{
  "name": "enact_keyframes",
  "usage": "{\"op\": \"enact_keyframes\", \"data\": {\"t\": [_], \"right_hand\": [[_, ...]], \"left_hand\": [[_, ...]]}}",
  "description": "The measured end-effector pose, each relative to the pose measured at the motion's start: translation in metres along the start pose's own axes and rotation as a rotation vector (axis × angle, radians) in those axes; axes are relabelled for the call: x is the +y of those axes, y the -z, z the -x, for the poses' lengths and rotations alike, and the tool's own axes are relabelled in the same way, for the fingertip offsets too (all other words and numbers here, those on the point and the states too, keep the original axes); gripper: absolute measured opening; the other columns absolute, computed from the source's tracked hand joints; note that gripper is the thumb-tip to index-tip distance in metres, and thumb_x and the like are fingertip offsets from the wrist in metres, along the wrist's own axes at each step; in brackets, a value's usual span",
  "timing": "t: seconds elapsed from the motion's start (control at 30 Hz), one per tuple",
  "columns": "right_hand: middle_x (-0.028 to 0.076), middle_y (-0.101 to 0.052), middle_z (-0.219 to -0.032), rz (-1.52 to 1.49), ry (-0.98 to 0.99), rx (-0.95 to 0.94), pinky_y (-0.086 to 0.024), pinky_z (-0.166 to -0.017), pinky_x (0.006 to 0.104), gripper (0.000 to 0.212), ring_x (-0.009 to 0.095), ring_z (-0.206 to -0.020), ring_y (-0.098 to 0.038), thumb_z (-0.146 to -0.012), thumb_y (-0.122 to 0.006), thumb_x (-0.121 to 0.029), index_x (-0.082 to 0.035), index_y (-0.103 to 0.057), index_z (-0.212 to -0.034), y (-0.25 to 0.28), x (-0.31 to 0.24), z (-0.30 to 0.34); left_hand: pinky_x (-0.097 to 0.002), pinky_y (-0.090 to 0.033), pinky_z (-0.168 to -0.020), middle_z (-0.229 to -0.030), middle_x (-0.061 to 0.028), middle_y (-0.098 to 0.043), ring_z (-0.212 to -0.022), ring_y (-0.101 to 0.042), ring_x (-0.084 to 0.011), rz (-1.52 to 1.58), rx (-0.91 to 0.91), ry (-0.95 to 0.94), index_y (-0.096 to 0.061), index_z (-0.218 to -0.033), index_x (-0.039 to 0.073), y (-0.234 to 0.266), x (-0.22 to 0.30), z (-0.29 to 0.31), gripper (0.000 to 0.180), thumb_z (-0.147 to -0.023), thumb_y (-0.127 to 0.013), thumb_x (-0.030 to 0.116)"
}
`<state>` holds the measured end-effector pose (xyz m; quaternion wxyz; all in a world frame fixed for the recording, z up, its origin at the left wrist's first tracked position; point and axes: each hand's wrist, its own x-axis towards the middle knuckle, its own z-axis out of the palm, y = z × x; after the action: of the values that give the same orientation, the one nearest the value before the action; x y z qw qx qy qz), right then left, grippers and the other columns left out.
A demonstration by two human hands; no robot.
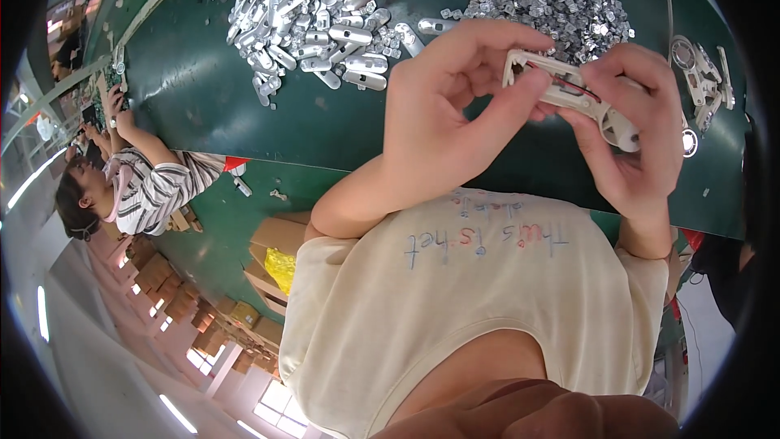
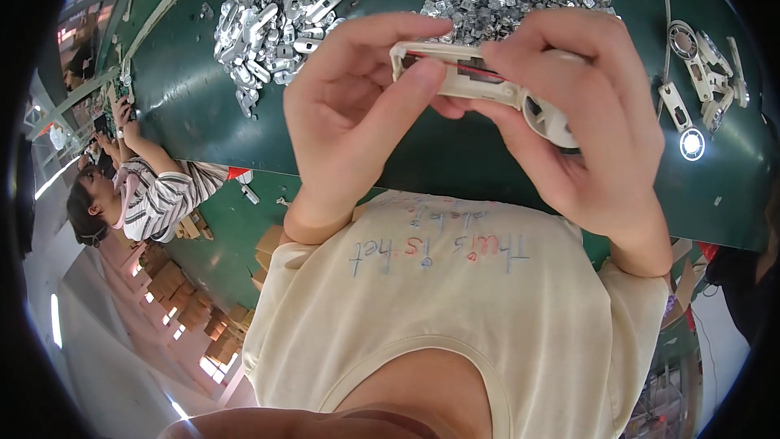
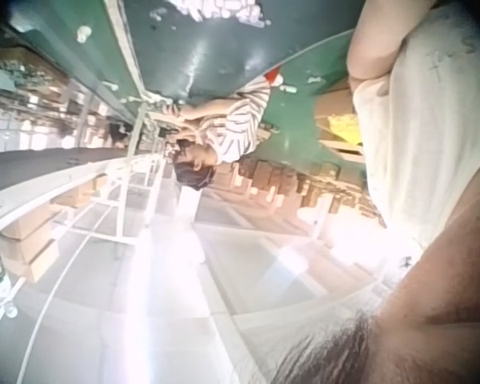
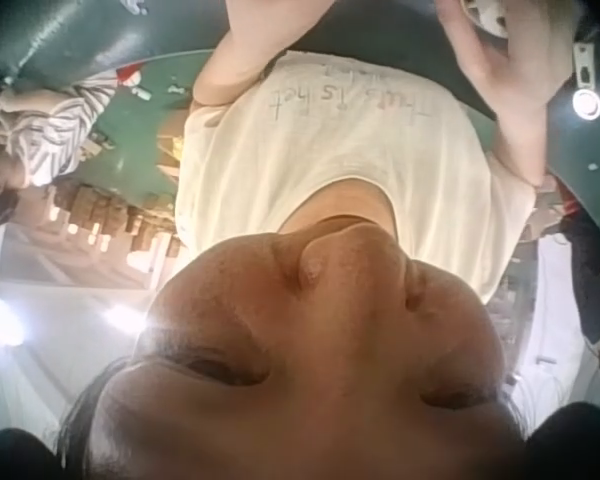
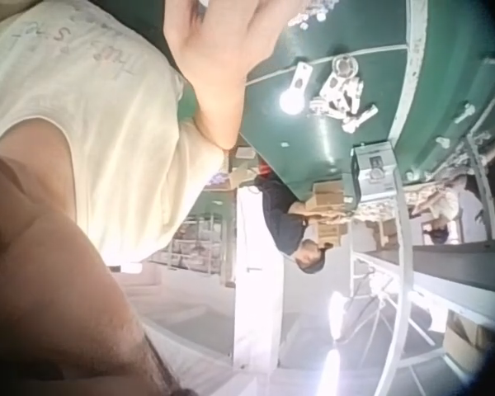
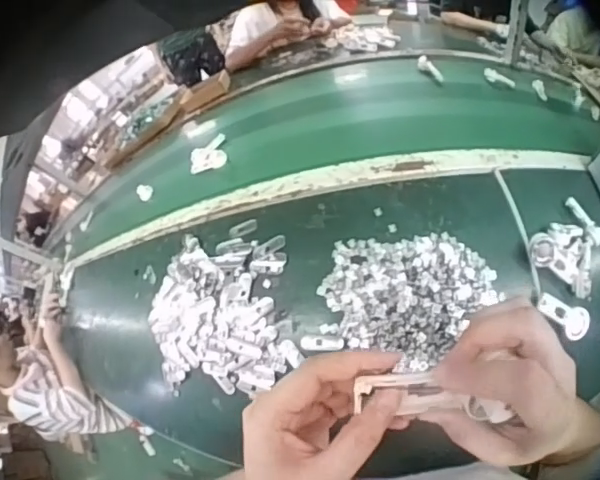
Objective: The person assembles small metal components into plastic housings by hand at a factory workstation.
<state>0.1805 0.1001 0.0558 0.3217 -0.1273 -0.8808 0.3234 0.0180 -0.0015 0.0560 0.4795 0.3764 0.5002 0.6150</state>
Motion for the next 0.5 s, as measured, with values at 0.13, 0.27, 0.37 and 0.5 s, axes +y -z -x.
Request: {"op": "enact_keyframes", "data": {"t": [0.13,0.27,0.37,0.5], "right_hand": [[0.014,-0.053,-0.098,-0.140,-0.177,0.016,-0.043,-0.077,0.0284,0.036,0.021,-0.087,-0.053,-0.070,-0.068,0.002,0.003,-0.052,-0.103,-0.003,-0.001,0.000],[0.010,-0.056,-0.090,-0.274,-0.368,0.110,-0.044,-0.065,0.0247,0.029,0.015,-0.075,-0.054,-0.070,-0.070,0.001,0.000,-0.056,-0.095,-0.014,0.000,0.007],[0.010,-0.056,-0.087,-0.219,-0.341,0.195,-0.044,-0.064,0.0251,0.029,0.016,-0.072,-0.054,-0.069,-0.069,0.004,0.001,-0.055,-0.093,-0.025,-0.001,0.007],[0.013,-0.056,-0.087,-0.011,-0.085,0.195,-0.045,-0.062,0.0284,0.032,0.023,-0.071,-0.055,-0.064,-0.070,0.008,0.002,-0.054,-0.092,-0.031,0.002,0.001]], "left_hand": [[-0.0241,-0.052,-0.066,-0.092,-0.0138,-0.061,-0.077,-0.062,-0.0155,-0.104,0.088,-0.011,-0.049,-0.111,-0.005,-0.007,-0.006,0.000,0.027,-0.084,-0.055,-0.004],[-0.0233,-0.051,-0.068,-0.091,-0.0137,-0.061,-0.077,-0.061,-0.0159,-0.170,0.137,-0.101,-0.046,-0.106,-0.005,-0.010,-0.013,0.001,0.021,-0.086,-0.052,-0.003],[-0.0241,-0.049,-0.063,-0.082,-0.0094,-0.060,-0.070,-0.060,-0.0164,-0.220,0.244,-0.240,-0.053,-0.093,-0.002,-0.010,-0.033,-0.002,0.016,-0.079,-0.054,-0.009],[-0.0269,-0.046,-0.059,-0.081,-0.0096,-0.058,-0.071,-0.057,-0.0216,-0.533,0.297,-0.451,-0.055,-0.088,0.000,0.003,-0.040,-0.009,0.021,-0.070,-0.056,-0.012]]}}
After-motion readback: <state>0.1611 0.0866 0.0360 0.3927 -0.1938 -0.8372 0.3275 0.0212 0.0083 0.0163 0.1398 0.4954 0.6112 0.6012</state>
